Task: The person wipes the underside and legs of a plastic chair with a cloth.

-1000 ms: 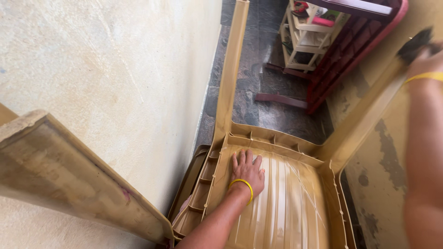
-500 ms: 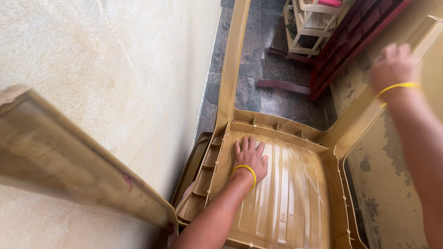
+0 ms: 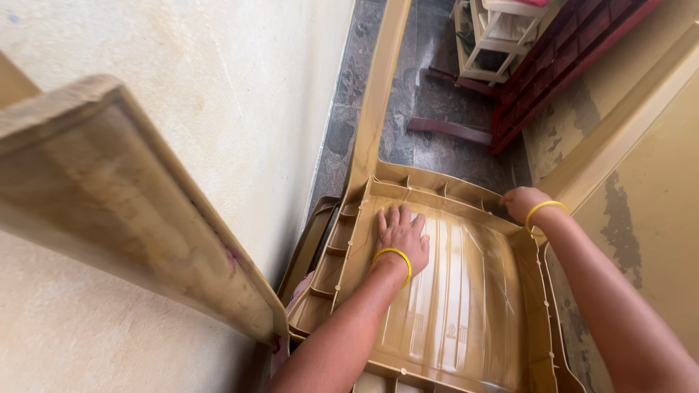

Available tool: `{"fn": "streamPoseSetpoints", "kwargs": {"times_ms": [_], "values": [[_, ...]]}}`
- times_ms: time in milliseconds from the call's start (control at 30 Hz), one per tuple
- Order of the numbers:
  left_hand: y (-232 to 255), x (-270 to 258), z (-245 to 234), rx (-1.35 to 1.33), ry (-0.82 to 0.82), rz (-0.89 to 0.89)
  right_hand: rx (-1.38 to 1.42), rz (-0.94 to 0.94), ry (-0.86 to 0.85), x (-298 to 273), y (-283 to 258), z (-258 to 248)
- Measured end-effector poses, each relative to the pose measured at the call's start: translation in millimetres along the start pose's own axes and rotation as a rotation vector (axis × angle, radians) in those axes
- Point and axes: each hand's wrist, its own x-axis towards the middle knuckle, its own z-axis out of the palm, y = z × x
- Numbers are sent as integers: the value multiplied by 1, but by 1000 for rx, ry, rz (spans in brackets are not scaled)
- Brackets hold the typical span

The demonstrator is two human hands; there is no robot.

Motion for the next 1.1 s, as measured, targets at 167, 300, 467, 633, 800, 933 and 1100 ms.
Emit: {"fn": "streamPoseSetpoints", "kwargs": {"times_ms": [167,300,467,633,800,933,1100], "values": [[2,1,-1,10,3,-3,27,-61,5,0,-11,12],[1,0,-2,24,-9,-16,334,-93,-10,-12,-21,-34],[0,3,5,18,24,0,108,114,-67,-57,-33,-100],[2,1,-1,-1,-21,-12,68,305,-302,-75,-78,-79],[1,-3,3,8,-4,6,169,203,-291,-30,-48,-37],[1,-1,0,-5,-10,-12,95,167,-340,8,-28,-13],[0,0,0,6,-7,-6,585,78,-199,-18,-3,-64]]}}
